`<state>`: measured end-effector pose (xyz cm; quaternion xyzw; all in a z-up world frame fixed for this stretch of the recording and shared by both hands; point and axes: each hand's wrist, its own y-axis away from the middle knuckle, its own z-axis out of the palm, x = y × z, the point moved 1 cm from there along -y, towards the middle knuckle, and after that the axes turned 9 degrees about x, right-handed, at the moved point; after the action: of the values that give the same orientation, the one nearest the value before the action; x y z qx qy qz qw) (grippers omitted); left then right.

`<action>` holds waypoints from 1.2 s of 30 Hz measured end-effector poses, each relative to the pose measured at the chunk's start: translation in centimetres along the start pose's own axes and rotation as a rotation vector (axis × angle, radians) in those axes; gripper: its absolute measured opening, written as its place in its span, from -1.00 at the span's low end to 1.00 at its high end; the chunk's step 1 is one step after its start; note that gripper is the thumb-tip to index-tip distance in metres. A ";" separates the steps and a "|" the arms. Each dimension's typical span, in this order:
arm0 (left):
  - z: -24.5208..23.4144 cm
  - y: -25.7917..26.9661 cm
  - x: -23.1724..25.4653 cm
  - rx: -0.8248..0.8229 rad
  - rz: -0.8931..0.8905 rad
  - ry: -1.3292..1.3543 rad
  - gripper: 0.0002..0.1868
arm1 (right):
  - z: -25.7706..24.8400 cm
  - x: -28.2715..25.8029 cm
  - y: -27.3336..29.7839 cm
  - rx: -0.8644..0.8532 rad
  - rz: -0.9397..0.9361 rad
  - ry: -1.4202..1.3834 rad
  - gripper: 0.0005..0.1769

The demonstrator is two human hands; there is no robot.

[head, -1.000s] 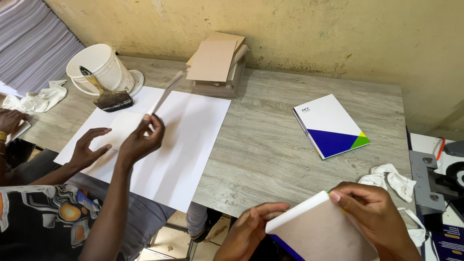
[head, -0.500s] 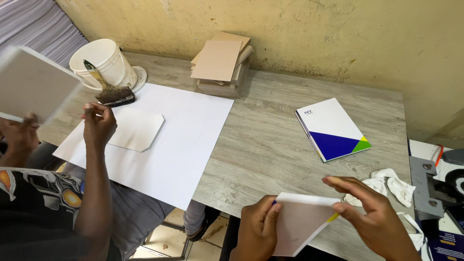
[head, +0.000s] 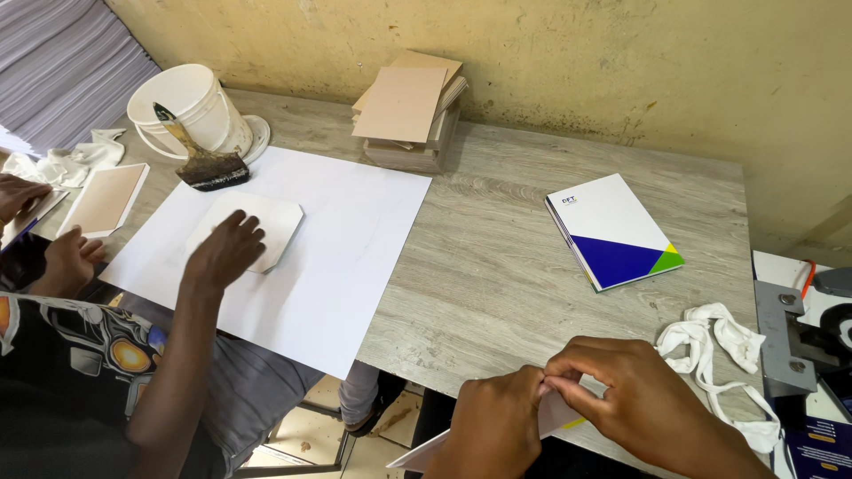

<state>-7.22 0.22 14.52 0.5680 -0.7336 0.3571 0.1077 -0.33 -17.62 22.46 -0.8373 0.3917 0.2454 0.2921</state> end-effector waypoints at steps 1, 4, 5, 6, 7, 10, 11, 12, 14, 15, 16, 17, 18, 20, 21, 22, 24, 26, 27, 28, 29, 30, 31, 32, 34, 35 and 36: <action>0.0 -0.2 0.0 -0.030 -0.011 -0.026 -0.94 | 0.0 0.0 0.0 -0.011 0.018 0.047 -0.87; -0.1 -0.5 -0.3 -0.026 0.032 0.026 -0.91 | 0.5 0.6 0.2 -0.025 0.052 0.095 -0.91; -0.4 -0.6 -0.4 -0.025 0.030 0.026 -0.91 | 0.6 0.8 0.2 -0.027 0.052 0.095 -0.91; -0.6 -0.7 -0.4 -0.079 0.037 0.074 -0.90 | 0.7 1.0 0.3 -0.029 0.064 0.100 -0.93; -0.9 -1.0 -0.5 -0.131 0.046 0.121 -0.89 | 0.8 1.2 0.3 -0.029 0.072 0.106 -0.93; -2.3 -1.8 -0.6 -0.194 0.085 0.241 -0.90 | 0.8 1.5 0.4 -0.019 0.044 0.097 -0.93; -2.2 -1.9 -0.9 -0.194 0.084 0.242 -0.90 | 0.9 1.5 0.4 -0.021 0.045 0.097 -0.93; -2.0 -1.9 -1.2 -0.222 0.088 0.240 -0.86 | 0.9 1.6 0.5 -0.029 0.074 0.097 -0.93; -2.3 -2.2 -1.3 -0.250 0.090 0.239 -0.81 | 1.0 1.8 0.5 -0.039 0.104 0.098 -0.93; -2.8 -2.4 -1.1 -0.251 0.096 0.296 -0.83 | 1.1 1.9 0.5 -0.040 0.067 0.087 -0.92; -3.2 -2.6 -0.9 -0.252 0.102 0.352 -0.83 | 1.2 2.1 0.6 -0.042 0.030 0.075 -0.90; -3.5 -2.9 -1.1 -0.252 0.101 0.352 -0.83 | 1.8 2.6 0.8 -0.042 0.030 0.075 -0.90; -3.7 -3.1 -1.4 -0.288 0.054 0.436 -0.81 | 2.3 3.1 0.9 -0.027 -0.034 0.135 -0.92; -4.1 -3.4 -2.0 -0.317 0.003 0.517 -0.75 | 3.0 3.4 1.0 -0.014 -0.104 0.193 -0.92; -4.0 -3.5 -2.4 -0.377 -0.084 0.565 -0.76 | 3.2 3.1 1.0 0.029 -0.319 0.283 -0.93; -3.9 -3.6 -2.8 -0.437 -0.172 0.612 -0.76 | 3.3 2.8 1.0 0.071 -0.536 0.372 -0.86; -4.2 -3.8 -3.3 -0.461 -0.212 0.617 -0.71 | 2.8 2.3 0.9 0.054 -0.593 0.367 -0.93; -4.5 -3.9 -3.7 -0.481 -0.260 0.624 -0.65 | 2.9 2.4 1.1 0.031 -0.653 0.358 -0.94; -4.8 -4.0 -3.8 -0.494 -0.288 0.625 -0.70 | 3.3 2.7 1.5 0.018 -0.645 0.401 -0.88; -5.0 -4.1 -3.8 -0.508 -0.317 0.626 -0.63 | 3.7 3.1 1.8 0.006 -0.636 0.443 -0.77; -4.9 -4.1 -3.9 -0.512 -0.318 0.625 -0.63 | 3.8 3.1 1.9 0.007 -0.633 0.441 -0.77; -4.8 -4.1 -4.0 -0.480 -0.335 0.653 -0.64 | 3.8 3.2 2.0 0.004 -0.593 0.438 -0.73; -4.8 -4.1 -4.1 -0.446 -0.353 0.681 -0.58 | 4.0 3.2 2.1 0.002 -0.554 0.433 -0.69; -4.4 -3.8 -4.0 -0.448 -0.355 0.679 -0.58 | 3.9 3.1 2.1 0.002 -0.552 0.430 -0.69; -3.9 -3.8 -4.0 -0.211 -0.359 0.746 -0.56 | 3.5 3.0 1.9 0.101 -0.369 0.228 -0.57; -3.2 -3.7 -4.4 -0.215 -0.356 0.744 -0.56 | 3.1 2.7 2.3 0.105 -0.366 0.228 -0.57; -2.7 -3.6 -5.0 -0.086 -0.434 0.762 -0.54 | 2.7 2.7 2.7 0.198 -0.076 0.081 -0.55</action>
<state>-2.95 5.38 15.10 0.5316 -0.5193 0.4794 0.4668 -1.41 -18.60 18.04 -0.8277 0.3935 0.1603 0.3666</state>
